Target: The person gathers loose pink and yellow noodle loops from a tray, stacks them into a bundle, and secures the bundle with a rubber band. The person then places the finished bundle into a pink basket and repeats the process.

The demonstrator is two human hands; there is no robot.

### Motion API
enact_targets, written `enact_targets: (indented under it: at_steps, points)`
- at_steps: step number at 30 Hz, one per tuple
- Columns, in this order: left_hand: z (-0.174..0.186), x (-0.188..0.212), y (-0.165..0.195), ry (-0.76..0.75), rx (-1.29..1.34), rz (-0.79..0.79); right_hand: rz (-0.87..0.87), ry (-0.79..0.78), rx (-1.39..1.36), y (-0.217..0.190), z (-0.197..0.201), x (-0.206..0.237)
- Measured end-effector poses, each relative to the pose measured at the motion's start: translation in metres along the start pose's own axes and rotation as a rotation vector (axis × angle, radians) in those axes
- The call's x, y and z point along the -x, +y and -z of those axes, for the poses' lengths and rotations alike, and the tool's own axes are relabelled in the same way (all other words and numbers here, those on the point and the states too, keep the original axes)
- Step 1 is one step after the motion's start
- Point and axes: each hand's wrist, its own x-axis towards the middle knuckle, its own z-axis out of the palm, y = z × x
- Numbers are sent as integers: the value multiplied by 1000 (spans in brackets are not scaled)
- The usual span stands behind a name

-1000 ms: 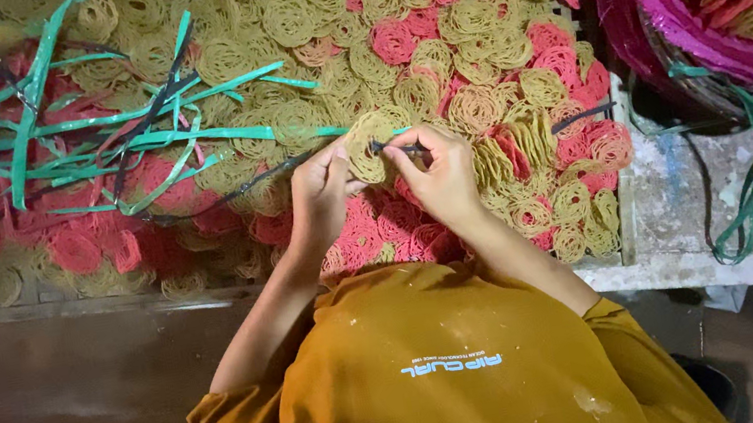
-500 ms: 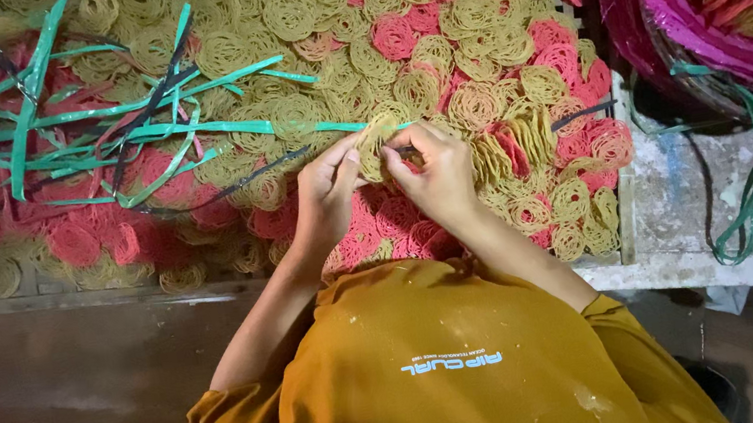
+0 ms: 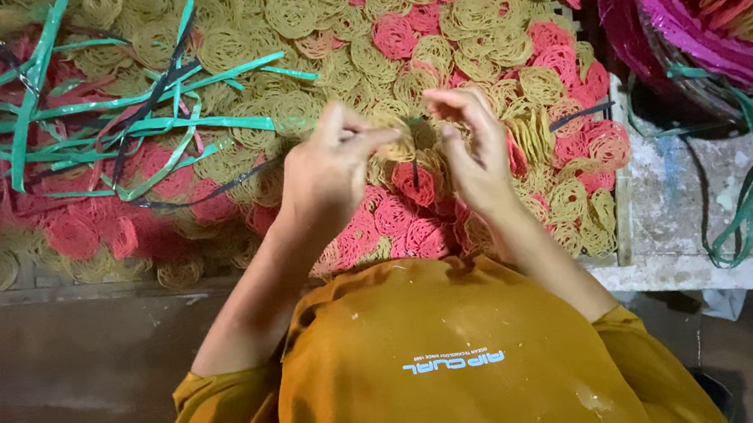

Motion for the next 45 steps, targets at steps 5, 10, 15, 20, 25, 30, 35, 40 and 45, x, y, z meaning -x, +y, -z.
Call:
enact_targets:
  at_steps: [5, 10, 15, 20, 25, 30, 35, 40, 45]
  points:
    - [24, -19, 24, -171, -2, -118, 63, -281, 164, -21, 11, -3]
    - [42, -28, 35, -103, 38, -64, 111, -330, 405, -32, 13, -2]
    - [43, -35, 35, -158, 79, -53, -32, -304, -86, -18, 18, 3]
    - [20, -36, -12, -79, 313, -81, -230, -279, -471, 18, 7, 12]
    - [6, -22, -98, -121, -227, 160, -184, -174, -492, 28, 28, 17]
    - [-16, -5, -128, -300, -362, 272, -264, -171, -569, 18, 27, 14]
    - [-13, 1, -145, -286, -272, 327, -317, -138, -657, 18, 20, 13]
    - [-7, 8, -150, -177, -222, 225, -357, -133, -568, 24, 2, 16]
    - [-15, -2, -130, -235, -291, 336, -373, -166, -617, 23, -10, 17]
